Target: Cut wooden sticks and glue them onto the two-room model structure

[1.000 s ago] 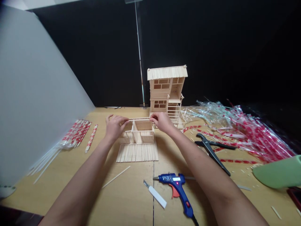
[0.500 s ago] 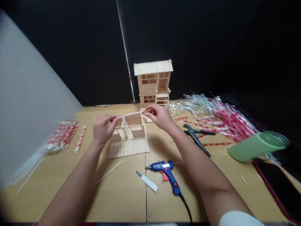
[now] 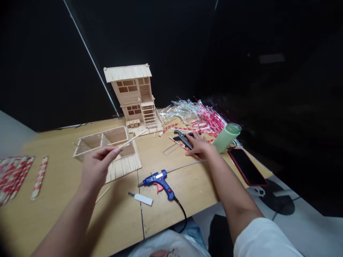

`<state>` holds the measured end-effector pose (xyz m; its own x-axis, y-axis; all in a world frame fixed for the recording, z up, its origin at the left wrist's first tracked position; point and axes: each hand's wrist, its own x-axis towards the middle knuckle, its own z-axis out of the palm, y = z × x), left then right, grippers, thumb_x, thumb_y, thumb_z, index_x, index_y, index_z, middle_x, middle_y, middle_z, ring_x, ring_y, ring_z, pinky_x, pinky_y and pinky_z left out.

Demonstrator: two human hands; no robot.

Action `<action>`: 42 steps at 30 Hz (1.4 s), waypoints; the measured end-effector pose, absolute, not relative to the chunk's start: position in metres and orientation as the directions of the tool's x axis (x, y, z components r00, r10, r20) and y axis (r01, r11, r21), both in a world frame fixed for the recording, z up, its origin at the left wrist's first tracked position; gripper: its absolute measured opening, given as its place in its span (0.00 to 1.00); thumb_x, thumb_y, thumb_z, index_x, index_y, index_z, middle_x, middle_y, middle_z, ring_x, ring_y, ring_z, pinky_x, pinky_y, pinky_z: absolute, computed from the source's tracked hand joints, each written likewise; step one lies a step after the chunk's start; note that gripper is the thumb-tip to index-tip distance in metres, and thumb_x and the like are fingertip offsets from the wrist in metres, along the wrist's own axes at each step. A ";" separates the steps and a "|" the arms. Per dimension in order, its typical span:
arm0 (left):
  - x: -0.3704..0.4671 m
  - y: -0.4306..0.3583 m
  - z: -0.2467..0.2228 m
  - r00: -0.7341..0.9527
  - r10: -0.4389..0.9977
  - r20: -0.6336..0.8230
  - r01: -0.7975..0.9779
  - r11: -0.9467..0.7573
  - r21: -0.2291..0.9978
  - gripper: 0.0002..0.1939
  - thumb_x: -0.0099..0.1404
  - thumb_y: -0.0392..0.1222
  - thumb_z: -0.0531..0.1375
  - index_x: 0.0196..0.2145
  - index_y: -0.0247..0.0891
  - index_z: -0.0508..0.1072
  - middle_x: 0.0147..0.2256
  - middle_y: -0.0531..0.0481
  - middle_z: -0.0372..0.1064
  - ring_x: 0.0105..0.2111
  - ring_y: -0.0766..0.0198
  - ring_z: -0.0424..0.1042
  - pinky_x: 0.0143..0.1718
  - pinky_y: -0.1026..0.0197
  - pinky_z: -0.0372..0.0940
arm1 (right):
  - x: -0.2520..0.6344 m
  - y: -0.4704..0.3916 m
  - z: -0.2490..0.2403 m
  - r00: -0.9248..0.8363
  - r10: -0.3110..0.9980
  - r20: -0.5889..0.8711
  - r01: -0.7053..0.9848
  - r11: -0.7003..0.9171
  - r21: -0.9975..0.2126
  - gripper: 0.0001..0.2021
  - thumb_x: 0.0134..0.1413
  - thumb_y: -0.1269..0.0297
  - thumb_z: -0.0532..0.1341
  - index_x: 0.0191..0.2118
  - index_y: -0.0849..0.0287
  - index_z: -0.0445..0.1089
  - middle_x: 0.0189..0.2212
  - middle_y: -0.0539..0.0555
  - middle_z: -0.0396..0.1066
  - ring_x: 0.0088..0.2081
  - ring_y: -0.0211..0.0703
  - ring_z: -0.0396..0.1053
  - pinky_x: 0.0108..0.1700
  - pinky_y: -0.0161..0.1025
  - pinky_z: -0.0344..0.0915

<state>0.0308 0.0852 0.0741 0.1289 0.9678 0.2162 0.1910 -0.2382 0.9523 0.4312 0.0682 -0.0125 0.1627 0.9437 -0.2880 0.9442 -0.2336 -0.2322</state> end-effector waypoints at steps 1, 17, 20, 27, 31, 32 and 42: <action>0.039 0.087 0.070 0.156 0.973 0.171 0.165 -0.196 0.967 0.12 0.54 0.51 0.69 0.29 0.40 0.81 0.26 0.50 0.74 0.28 0.63 0.69 0.31 0.62 0.63 | 0.436 0.071 -0.013 0.152 0.942 -0.300 0.946 -0.226 -0.230 0.63 0.32 0.44 0.74 0.73 0.52 0.41 0.73 0.66 0.32 0.71 0.74 0.32 0.66 0.66 0.40; 0.082 0.106 0.035 0.191 0.974 -0.124 0.135 0.099 0.986 0.16 0.49 0.53 0.68 0.26 0.36 0.79 0.18 0.57 0.59 0.18 0.72 0.49 0.21 0.64 0.43 | 0.421 0.077 -0.002 0.178 0.974 -0.141 0.950 -0.207 -0.235 0.25 0.48 0.66 0.68 0.53 0.62 0.68 0.45 0.65 0.75 0.44 0.57 0.73 0.42 0.41 0.64; 0.089 0.107 0.037 0.170 0.976 -0.139 0.129 0.118 0.985 0.16 0.49 0.53 0.67 0.26 0.35 0.79 0.18 0.57 0.58 0.18 0.72 0.47 0.21 0.64 0.43 | 0.404 0.071 -0.003 0.278 0.959 -0.052 0.931 -0.282 -0.230 0.21 0.51 0.71 0.63 0.52 0.68 0.67 0.46 0.74 0.71 0.45 0.61 0.72 0.41 0.42 0.63; 0.100 0.109 0.041 0.165 0.980 -0.114 0.077 0.103 0.992 0.16 0.50 0.52 0.67 0.27 0.35 0.79 0.18 0.57 0.59 0.18 0.72 0.49 0.21 0.64 0.45 | 0.365 0.042 0.008 0.305 0.952 0.031 0.864 -0.263 -0.430 0.17 0.60 0.66 0.56 0.52 0.68 0.66 0.41 0.67 0.74 0.41 0.55 0.73 0.40 0.42 0.64; 0.110 0.111 0.041 0.161 0.985 -0.060 0.071 0.049 0.996 0.16 0.52 0.53 0.66 0.28 0.36 0.79 0.18 0.55 0.63 0.19 0.69 0.56 0.22 0.63 0.50 | 0.331 0.014 0.012 0.111 0.993 -0.039 0.661 -0.103 -0.743 0.14 0.62 0.57 0.55 0.46 0.59 0.70 0.30 0.52 0.74 0.31 0.45 0.72 0.34 0.38 0.65; 0.113 0.111 0.041 0.156 0.987 -0.042 0.072 0.031 0.997 0.16 0.52 0.53 0.67 0.28 0.36 0.79 0.19 0.55 0.65 0.20 0.69 0.58 0.23 0.63 0.52 | 0.323 0.009 0.011 0.064 0.997 -0.034 0.554 -0.064 -0.830 0.14 0.61 0.56 0.57 0.46 0.59 0.70 0.32 0.52 0.74 0.33 0.45 0.72 0.36 0.39 0.66; 0.123 0.104 0.041 0.228 0.960 0.162 0.201 -0.209 0.957 0.13 0.57 0.50 0.65 0.28 0.36 0.80 0.26 0.48 0.76 0.27 0.61 0.70 0.29 0.61 0.61 | 0.287 0.002 0.008 0.064 0.998 -0.026 0.342 -0.046 -0.939 0.15 0.57 0.53 0.62 0.44 0.58 0.71 0.32 0.51 0.72 0.32 0.43 0.68 0.35 0.39 0.66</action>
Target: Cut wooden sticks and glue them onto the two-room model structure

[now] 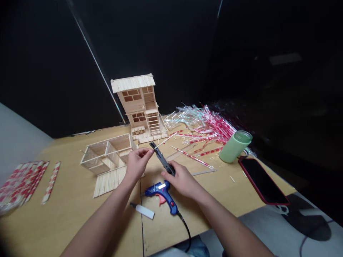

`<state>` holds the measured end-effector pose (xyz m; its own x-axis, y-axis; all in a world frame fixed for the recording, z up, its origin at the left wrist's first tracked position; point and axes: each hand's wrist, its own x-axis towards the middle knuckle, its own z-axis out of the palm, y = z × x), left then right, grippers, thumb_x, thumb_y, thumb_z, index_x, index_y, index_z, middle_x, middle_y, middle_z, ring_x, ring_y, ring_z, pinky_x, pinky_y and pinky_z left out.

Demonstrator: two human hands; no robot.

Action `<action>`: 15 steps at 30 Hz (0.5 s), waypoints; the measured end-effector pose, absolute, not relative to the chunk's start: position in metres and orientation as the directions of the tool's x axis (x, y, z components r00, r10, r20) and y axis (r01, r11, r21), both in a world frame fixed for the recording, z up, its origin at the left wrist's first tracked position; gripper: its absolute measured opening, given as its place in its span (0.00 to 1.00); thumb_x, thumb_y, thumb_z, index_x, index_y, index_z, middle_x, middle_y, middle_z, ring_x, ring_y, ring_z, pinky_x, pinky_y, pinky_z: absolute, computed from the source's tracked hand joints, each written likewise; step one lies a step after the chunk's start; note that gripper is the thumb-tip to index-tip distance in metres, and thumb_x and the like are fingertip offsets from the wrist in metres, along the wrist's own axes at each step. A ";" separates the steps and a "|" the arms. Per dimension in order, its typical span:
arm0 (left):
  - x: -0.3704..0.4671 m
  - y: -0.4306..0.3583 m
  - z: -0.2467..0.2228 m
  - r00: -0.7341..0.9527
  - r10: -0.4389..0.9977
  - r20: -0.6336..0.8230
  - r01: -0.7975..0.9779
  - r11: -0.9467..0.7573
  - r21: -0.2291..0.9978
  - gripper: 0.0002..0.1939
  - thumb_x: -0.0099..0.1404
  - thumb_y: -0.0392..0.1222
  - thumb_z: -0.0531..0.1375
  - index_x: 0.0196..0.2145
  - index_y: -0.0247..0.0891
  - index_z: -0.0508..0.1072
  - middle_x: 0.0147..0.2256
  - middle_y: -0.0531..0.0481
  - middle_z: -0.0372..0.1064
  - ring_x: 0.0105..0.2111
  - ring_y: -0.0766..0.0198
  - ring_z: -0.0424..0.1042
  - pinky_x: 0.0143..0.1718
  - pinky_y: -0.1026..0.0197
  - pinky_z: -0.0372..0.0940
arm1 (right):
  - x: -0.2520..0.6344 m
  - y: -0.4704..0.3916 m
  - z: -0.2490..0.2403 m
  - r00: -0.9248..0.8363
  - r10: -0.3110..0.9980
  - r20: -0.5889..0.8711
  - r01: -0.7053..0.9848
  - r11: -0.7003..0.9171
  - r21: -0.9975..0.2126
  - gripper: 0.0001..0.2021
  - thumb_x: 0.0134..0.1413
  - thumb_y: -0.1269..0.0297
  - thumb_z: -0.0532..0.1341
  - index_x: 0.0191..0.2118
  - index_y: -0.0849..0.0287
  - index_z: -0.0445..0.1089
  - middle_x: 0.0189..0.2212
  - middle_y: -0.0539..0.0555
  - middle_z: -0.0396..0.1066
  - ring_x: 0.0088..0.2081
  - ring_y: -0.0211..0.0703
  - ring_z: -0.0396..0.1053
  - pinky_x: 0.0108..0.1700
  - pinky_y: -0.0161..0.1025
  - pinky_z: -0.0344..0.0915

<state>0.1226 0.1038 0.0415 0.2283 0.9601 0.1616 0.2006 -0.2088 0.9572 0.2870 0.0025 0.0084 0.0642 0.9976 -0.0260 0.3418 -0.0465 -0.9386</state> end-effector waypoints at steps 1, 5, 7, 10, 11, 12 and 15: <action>0.122 0.103 0.041 0.234 0.958 0.167 0.223 -0.220 0.950 0.13 0.58 0.49 0.64 0.29 0.36 0.80 0.26 0.48 0.77 0.27 0.61 0.71 0.29 0.61 0.61 | 0.285 0.003 0.011 0.065 0.998 -0.019 0.354 -0.041 -0.934 0.15 0.57 0.53 0.62 0.43 0.58 0.71 0.31 0.51 0.71 0.32 0.43 0.68 0.34 0.38 0.66; 0.122 0.104 0.041 0.235 0.957 0.168 0.285 -0.233 0.930 0.12 0.59 0.48 0.63 0.29 0.37 0.81 0.26 0.48 0.76 0.27 0.61 0.71 0.29 0.61 0.61 | 0.280 0.004 0.021 0.070 0.998 -0.003 0.424 -0.033 -0.905 0.13 0.59 0.53 0.60 0.40 0.59 0.70 0.30 0.51 0.71 0.32 0.43 0.68 0.35 0.39 0.64; 0.121 0.105 0.042 0.238 0.956 0.170 0.307 -0.241 0.921 0.12 0.60 0.47 0.63 0.29 0.37 0.81 0.26 0.48 0.76 0.27 0.61 0.71 0.29 0.61 0.61 | 0.279 0.004 0.024 0.072 0.997 -0.001 0.464 -0.035 -0.885 0.13 0.60 0.54 0.59 0.39 0.59 0.69 0.30 0.51 0.71 0.32 0.44 0.68 0.35 0.39 0.63; 0.122 0.107 0.043 0.237 0.956 0.171 0.330 -0.245 0.912 0.11 0.60 0.46 0.62 0.28 0.37 0.80 0.26 0.48 0.76 0.27 0.61 0.71 0.29 0.61 0.60 | 0.278 0.003 0.026 0.076 0.997 0.003 0.508 -0.036 -0.861 0.13 0.60 0.54 0.59 0.40 0.59 0.69 0.29 0.51 0.71 0.31 0.44 0.68 0.35 0.39 0.62; 0.122 0.108 0.043 0.236 0.957 0.171 0.335 -0.245 0.910 0.11 0.60 0.46 0.62 0.28 0.37 0.80 0.26 0.48 0.76 0.27 0.60 0.71 0.29 0.61 0.60 | 0.278 0.003 0.026 0.077 0.997 0.007 0.517 -0.034 -0.855 0.13 0.60 0.54 0.59 0.40 0.59 0.69 0.29 0.51 0.71 0.31 0.44 0.68 0.35 0.39 0.62; 0.122 0.108 0.043 0.235 0.957 0.173 0.339 -0.247 0.908 0.11 0.60 0.46 0.62 0.28 0.37 0.80 0.26 0.48 0.76 0.28 0.60 0.71 0.29 0.61 0.60 | 0.277 0.003 0.026 0.077 0.997 0.011 0.522 -0.031 -0.852 0.13 0.61 0.54 0.59 0.40 0.59 0.70 0.29 0.51 0.72 0.31 0.45 0.68 0.35 0.39 0.62; 0.123 0.109 0.040 0.241 0.954 0.180 0.339 -0.257 0.905 0.11 0.60 0.46 0.62 0.28 0.37 0.80 0.26 0.48 0.76 0.28 0.60 0.71 0.29 0.61 0.60 | 0.277 0.003 0.025 0.086 0.996 0.023 0.534 -0.026 -0.845 0.12 0.61 0.54 0.59 0.39 0.58 0.69 0.30 0.52 0.73 0.32 0.46 0.70 0.36 0.39 0.62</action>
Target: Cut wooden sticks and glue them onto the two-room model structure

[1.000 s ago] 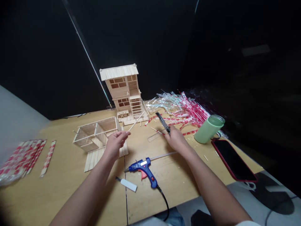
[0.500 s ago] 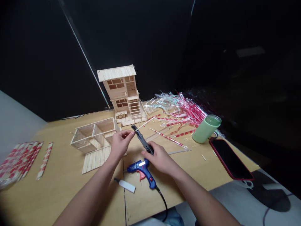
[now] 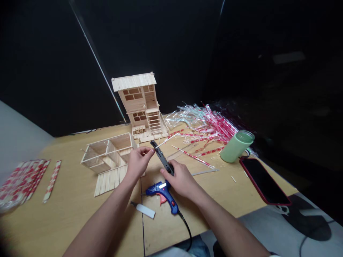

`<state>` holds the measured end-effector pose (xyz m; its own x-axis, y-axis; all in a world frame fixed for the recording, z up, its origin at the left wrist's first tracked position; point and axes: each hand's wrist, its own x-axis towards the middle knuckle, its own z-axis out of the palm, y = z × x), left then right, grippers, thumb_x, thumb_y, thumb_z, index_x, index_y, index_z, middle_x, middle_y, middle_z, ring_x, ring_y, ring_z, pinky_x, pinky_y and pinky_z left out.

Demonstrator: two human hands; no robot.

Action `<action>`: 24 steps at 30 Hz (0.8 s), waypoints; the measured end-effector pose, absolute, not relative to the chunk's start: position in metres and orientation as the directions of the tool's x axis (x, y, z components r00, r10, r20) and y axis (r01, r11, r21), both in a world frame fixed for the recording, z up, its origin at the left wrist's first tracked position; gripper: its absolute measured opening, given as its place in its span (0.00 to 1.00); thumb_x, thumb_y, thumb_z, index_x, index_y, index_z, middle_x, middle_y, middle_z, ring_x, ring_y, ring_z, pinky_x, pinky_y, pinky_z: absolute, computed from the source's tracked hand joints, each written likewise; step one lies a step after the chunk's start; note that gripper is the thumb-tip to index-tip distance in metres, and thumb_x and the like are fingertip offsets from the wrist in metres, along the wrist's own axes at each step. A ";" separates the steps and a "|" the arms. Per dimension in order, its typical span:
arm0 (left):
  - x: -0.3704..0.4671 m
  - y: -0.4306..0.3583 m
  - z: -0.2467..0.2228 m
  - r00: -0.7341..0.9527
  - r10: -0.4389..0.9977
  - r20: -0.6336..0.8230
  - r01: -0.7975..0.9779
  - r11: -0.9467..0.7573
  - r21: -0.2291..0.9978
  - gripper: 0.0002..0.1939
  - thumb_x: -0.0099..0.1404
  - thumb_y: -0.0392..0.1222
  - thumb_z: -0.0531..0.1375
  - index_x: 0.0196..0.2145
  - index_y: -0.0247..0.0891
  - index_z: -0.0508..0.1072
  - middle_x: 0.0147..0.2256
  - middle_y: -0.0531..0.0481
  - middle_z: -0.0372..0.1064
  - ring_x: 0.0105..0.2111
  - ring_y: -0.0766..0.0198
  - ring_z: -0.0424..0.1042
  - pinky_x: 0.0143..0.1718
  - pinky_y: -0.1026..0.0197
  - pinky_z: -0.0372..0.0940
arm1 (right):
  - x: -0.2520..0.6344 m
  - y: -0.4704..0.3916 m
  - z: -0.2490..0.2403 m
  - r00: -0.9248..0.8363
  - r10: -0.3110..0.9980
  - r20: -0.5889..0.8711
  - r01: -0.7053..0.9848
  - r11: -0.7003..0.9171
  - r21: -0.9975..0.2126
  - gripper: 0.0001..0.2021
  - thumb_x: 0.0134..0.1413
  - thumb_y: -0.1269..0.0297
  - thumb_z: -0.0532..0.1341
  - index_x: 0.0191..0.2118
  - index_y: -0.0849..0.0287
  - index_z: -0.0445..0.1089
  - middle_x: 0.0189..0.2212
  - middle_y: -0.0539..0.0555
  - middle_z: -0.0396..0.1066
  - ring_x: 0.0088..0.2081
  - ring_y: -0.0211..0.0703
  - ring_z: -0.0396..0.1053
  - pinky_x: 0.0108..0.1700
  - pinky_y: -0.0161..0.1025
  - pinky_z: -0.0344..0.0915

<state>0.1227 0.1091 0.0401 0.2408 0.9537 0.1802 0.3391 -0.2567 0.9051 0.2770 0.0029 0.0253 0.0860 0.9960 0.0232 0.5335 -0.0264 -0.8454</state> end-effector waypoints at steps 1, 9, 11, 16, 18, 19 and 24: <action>0.123 0.109 0.039 0.244 0.952 0.183 0.341 -0.261 0.903 0.11 0.60 0.46 0.62 0.28 0.37 0.80 0.27 0.48 0.76 0.28 0.60 0.71 0.29 0.61 0.59 | 0.277 0.003 0.025 0.089 0.996 0.028 0.541 -0.024 -0.841 0.12 0.61 0.54 0.58 0.38 0.58 0.69 0.30 0.52 0.74 0.33 0.46 0.70 0.36 0.40 0.62; 0.127 0.105 0.039 0.295 0.933 0.205 0.419 -0.319 0.850 0.13 0.65 0.47 0.59 0.32 0.38 0.80 0.30 0.47 0.78 0.29 0.59 0.72 0.30 0.61 0.59 | 0.283 0.006 0.019 0.091 0.994 0.060 0.631 -0.011 -0.775 0.13 0.63 0.53 0.56 0.34 0.57 0.68 0.27 0.53 0.73 0.29 0.47 0.69 0.33 0.40 0.59; 0.129 0.103 0.043 0.335 0.917 0.218 0.446 -0.358 0.821 0.13 0.66 0.46 0.58 0.34 0.38 0.80 0.31 0.47 0.78 0.29 0.59 0.73 0.30 0.61 0.60 | 0.286 0.007 0.016 0.104 0.992 0.078 0.638 -0.006 -0.770 0.14 0.63 0.52 0.55 0.32 0.56 0.66 0.24 0.52 0.71 0.27 0.47 0.68 0.31 0.40 0.57; 0.133 0.095 0.053 0.384 0.897 0.218 0.607 -0.423 0.673 0.12 0.70 0.42 0.55 0.36 0.40 0.78 0.29 0.47 0.77 0.30 0.57 0.75 0.32 0.60 0.61 | 0.290 0.008 0.004 0.123 0.989 0.081 0.626 -0.015 -0.780 0.15 0.62 0.50 0.54 0.28 0.53 0.63 0.19 0.51 0.67 0.24 0.48 0.66 0.27 0.41 0.56; 0.134 0.093 0.055 0.390 0.899 0.199 0.697 -0.430 0.574 0.11 0.70 0.42 0.55 0.37 0.41 0.78 0.30 0.45 0.78 0.32 0.55 0.76 0.32 0.59 0.60 | 0.291 0.009 -0.003 0.120 0.991 0.057 0.615 -0.030 -0.788 0.16 0.61 0.49 0.54 0.27 0.53 0.63 0.17 0.51 0.66 0.22 0.48 0.66 0.26 0.41 0.56; 0.134 0.093 0.056 0.399 0.898 0.184 0.731 -0.433 0.528 0.11 0.70 0.43 0.55 0.38 0.42 0.78 0.31 0.44 0.78 0.33 0.55 0.76 0.31 0.59 0.60 | 0.291 0.009 -0.007 0.126 0.990 0.057 0.616 -0.033 -0.787 0.17 0.61 0.48 0.55 0.26 0.52 0.63 0.17 0.51 0.66 0.22 0.49 0.66 0.26 0.41 0.56; 0.121 0.095 0.061 0.469 0.862 0.193 0.785 -0.507 0.357 0.11 0.71 0.44 0.56 0.41 0.41 0.78 0.34 0.45 0.79 0.35 0.56 0.76 0.35 0.58 0.63 | 0.302 0.015 -0.019 0.216 0.976 0.012 0.542 -0.110 -0.833 0.23 0.58 0.42 0.57 0.21 0.52 0.57 0.13 0.49 0.61 0.17 0.45 0.62 0.21 0.40 0.56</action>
<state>0.1211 0.0954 0.0606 0.4689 0.8619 0.1928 0.7847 -0.5067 0.3570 0.3020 0.0148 -0.0190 0.2161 0.9763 0.0117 0.5418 -0.1099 -0.8333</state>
